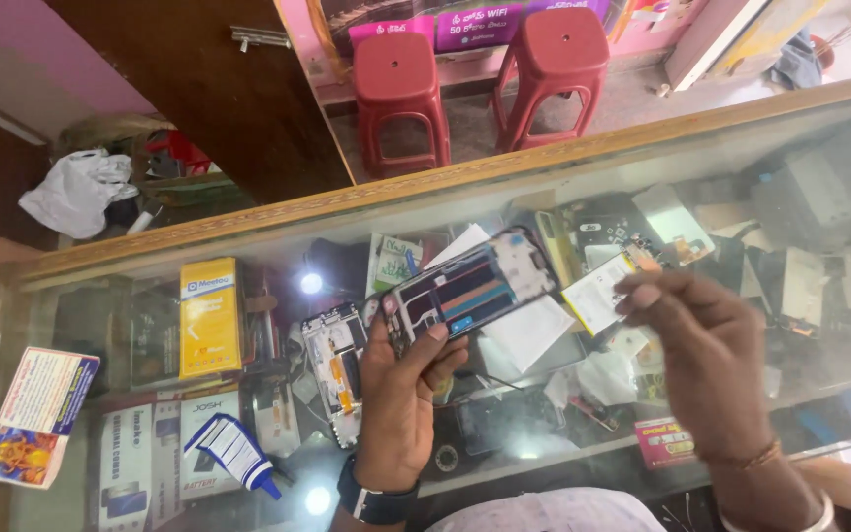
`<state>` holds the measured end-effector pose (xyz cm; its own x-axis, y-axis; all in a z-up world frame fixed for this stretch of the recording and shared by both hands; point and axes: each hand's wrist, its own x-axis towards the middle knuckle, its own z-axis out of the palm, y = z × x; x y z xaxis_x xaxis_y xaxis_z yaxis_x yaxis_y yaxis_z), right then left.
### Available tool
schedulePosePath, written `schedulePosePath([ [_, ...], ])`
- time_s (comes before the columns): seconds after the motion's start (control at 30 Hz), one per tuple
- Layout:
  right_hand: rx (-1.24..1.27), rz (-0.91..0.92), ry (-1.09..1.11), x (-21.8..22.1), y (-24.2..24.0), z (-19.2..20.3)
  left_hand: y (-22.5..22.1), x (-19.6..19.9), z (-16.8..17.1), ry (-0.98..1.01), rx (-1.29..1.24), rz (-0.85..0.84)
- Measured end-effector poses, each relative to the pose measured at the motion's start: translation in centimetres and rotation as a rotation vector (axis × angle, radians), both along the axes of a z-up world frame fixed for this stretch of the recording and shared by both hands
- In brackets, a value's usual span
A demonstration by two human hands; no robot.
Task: The person fits a phone screen onto a phone frame, aligning the display and securing the ribbon cable by hand.
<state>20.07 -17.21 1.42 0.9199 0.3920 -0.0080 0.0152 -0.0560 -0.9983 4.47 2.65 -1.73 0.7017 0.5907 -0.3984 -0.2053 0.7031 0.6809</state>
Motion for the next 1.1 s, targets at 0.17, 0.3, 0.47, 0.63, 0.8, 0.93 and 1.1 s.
schedulePosePath([
  [0.17,-0.04,0.17,0.472,-4.0,2.2,-2.9,-2.6,1.8,1.0,0.028,-0.048,0.064],
  [0.3,0.179,0.267,0.488,-4.8,4.0,-2.9,-3.7,1.5,1.9,-0.023,0.116,0.093],
  [0.47,0.311,0.392,0.534,-4.4,4.5,-1.8,-4.7,1.0,2.5,0.016,0.182,0.125],
  [0.63,0.36,0.382,0.573,-4.7,4.5,-0.6,-5.3,1.0,2.5,-0.014,0.138,0.125],
  [0.8,0.365,0.361,0.611,-4.8,4.5,-0.1,-5.8,0.6,2.6,-0.063,0.202,0.125],
  [0.93,0.415,0.356,0.653,-5.1,4.5,-0.1,-5.9,0.6,2.7,-0.078,0.208,0.132],
  [1.1,0.43,0.324,0.641,-5.3,4.5,-0.6,-5.7,0.6,3.2,-0.045,0.194,0.101],
])
